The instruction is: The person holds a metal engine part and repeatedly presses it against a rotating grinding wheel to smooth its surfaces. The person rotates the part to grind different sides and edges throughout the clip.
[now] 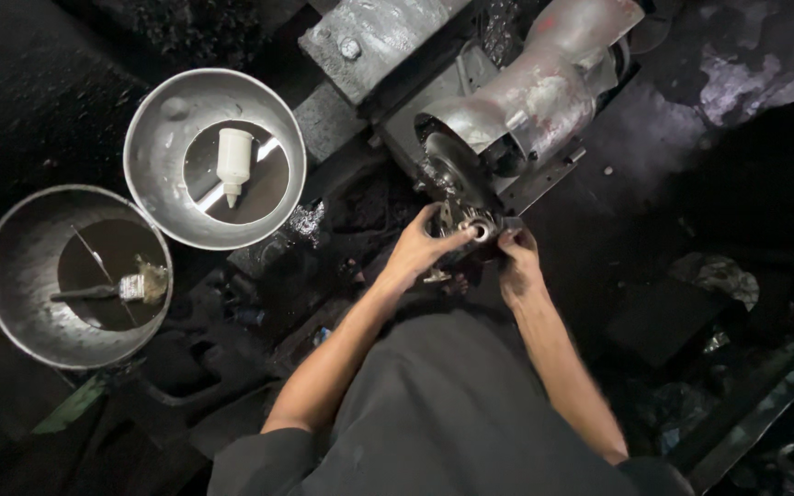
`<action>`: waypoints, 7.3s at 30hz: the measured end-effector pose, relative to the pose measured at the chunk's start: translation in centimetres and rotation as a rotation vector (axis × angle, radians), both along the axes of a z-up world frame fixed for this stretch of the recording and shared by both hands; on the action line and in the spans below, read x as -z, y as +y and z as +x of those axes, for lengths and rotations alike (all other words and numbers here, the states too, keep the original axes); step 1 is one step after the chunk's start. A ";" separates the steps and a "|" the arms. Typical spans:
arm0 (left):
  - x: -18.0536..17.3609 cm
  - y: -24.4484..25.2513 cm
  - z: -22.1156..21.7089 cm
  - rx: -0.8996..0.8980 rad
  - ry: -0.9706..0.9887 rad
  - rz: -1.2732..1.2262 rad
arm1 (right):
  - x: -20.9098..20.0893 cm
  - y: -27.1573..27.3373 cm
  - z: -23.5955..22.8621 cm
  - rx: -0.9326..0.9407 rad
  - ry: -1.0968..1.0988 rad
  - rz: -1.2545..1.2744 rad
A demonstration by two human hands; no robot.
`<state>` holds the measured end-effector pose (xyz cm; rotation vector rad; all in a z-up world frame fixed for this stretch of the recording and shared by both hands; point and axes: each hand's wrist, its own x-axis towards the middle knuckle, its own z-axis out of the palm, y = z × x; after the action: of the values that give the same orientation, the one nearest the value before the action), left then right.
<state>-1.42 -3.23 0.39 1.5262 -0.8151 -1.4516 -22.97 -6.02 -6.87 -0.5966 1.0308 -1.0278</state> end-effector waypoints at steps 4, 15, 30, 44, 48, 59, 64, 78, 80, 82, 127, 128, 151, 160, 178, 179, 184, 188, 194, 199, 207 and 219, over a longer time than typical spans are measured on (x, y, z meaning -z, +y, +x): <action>0.3 -0.2 1.3 0.004 -0.045 -0.031 | 1.1 -0.8 1.1 -0.057 0.021 0.003; 0.5 1.9 1.7 0.030 -0.052 -0.171 | 1.7 1.2 0.4 -0.050 -0.103 -0.013; 0.9 -0.8 0.1 0.027 0.073 -0.010 | 0.6 -0.9 0.3 -0.031 0.111 0.028; 0.0 0.8 1.6 0.000 -0.056 -0.056 | 1.6 0.1 1.0 -0.070 0.005 -0.017; -0.6 0.3 0.5 0.051 -0.013 0.000 | 0.2 1.0 0.1 -0.008 0.116 0.020; 0.6 0.1 -3.2 0.052 0.348 0.076 | -3.7 1.6 -2.7 -0.123 0.428 -0.239; 2.5 -0.7 -5.3 0.090 0.619 0.078 | -6.3 0.3 -2.2 -0.053 0.457 -0.323; 9.2 -2.9 -6.4 0.067 1.031 0.064 | -12.4 0.0 1.3 0.034 0.784 -0.447; 9.7 -3.4 -6.7 0.069 1.077 0.059 | -12.6 -0.5 1.3 0.020 0.861 -0.480; 10.1 -3.0 -6.9 0.050 1.102 0.091 | -12.7 -0.6 1.3 -0.006 0.943 -0.502; -0.7 0.4 -5.6 -0.017 0.772 0.075 | -11.1 -0.6 -1.8 -0.042 0.577 -0.333; -0.9 0.1 -5.6 -0.059 0.800 0.088 | -10.6 -1.6 -1.6 -0.065 0.644 -0.317; -0.4 0.7 -3.4 -0.140 0.556 0.136 | -5.0 -2.2 -0.5 -0.175 0.546 -0.161; -0.3 2.6 -3.5 0.174 -0.270 -0.211 | -4.6 0.9 -3.8 -0.160 -0.154 0.029; 11.9 2.9 4.0 0.397 0.103 -0.174 | -8.8 1.2 -2.2 0.155 -0.247 0.295; 13.2 2.7 2.8 0.329 0.166 -0.167 | -9.3 0.7 -2.4 0.134 -0.255 0.242; 16.8 1.6 -2.0 0.167 0.690 0.135 | -11.3 -1.2 -2.8 0.114 0.052 0.088; 18.4 -0.6 -3.4 0.181 0.761 0.064 | -12.4 -2.2 -1.2 0.127 0.139 0.034; 20.6 -2.6 -4.1 0.170 0.850 -0.080 | -14.0 -3.2 0.5 0.170 0.198 0.003; 19.2 -3.5 -4.4 0.146 0.825 -0.085 | -14.4 -4.0 0.2 0.173 0.191 0.042; 16.3 -1.9 -0.5 0.181 0.700 -0.110 | -10.5 -2.5 -0.5 0.147 0.134 0.016; 15.0 0.8 4.9 0.256 0.342 0.011 | -6.4 1.3 0.4 0.210 -0.039 0.136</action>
<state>3.53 -2.41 -14.61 1.1646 -0.8129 -1.8439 -22.60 -4.72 -0.51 -0.3616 1.1357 -1.1373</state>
